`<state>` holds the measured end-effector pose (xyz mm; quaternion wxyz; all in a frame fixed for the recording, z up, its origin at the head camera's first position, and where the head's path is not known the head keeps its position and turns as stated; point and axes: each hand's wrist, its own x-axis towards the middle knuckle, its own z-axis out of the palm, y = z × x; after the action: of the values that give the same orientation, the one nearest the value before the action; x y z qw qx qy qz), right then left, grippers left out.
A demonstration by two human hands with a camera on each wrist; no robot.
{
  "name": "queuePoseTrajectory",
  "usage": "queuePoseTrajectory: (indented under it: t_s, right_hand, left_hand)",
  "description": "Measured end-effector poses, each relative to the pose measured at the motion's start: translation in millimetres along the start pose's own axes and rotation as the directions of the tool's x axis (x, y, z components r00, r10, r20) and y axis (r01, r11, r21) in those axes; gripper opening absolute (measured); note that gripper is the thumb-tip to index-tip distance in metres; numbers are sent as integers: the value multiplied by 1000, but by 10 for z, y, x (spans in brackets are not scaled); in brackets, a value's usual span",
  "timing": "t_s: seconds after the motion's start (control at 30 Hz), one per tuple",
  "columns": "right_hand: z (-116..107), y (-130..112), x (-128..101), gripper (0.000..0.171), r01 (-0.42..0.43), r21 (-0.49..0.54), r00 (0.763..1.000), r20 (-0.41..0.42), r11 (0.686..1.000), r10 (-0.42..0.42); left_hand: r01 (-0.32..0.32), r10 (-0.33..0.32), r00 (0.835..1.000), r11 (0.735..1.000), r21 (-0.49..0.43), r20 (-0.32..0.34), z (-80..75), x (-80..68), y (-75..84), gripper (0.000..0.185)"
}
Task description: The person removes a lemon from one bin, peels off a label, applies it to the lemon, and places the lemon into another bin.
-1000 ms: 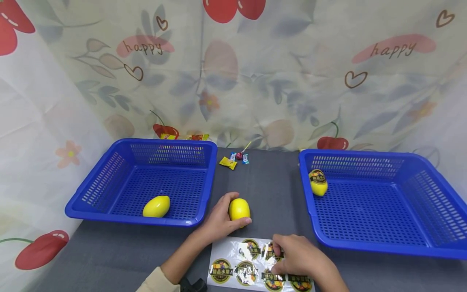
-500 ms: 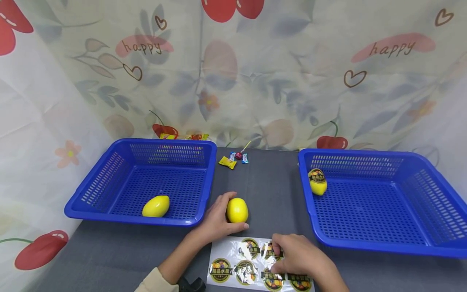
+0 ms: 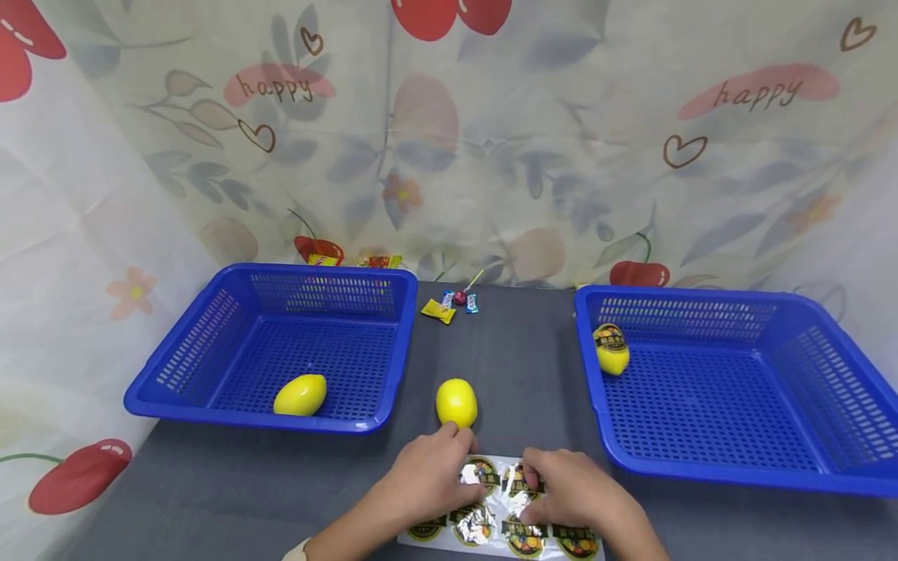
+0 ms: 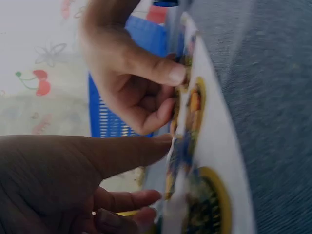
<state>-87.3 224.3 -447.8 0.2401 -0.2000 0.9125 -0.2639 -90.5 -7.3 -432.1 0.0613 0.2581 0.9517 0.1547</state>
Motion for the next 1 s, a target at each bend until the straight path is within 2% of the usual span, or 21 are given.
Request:
queuePoseTrajectory:
  t_s: [0.1,0.23,0.53,0.8,1.0]
  right_hand:
    - [5,5,-1,39,9,2,1000,1,1000,-9]
    - [3,5,-4,40,15,-5,1000,-5,1000,-15]
    - [8,12,2,40,15,-23,1000,-21,1000,-15]
    - [7,13,2,40,16,-17,1000,-21,1000,-16]
    - [0,9,-3,40,19,-9,1000,-18,1000,-19]
  left_hand:
    - [6,-6,1000,998,63,-2,93,1,-12,45]
    - [4,-3,1000,997,79,-14,116,16,-15,45]
    - [14,-16,1000,998,57,26,116,32,-17,44]
    - [34,-34,999,999,32,13,137,30,-12,45]
    - [24,-24,999,999,32,-22,147,27,-12,46]
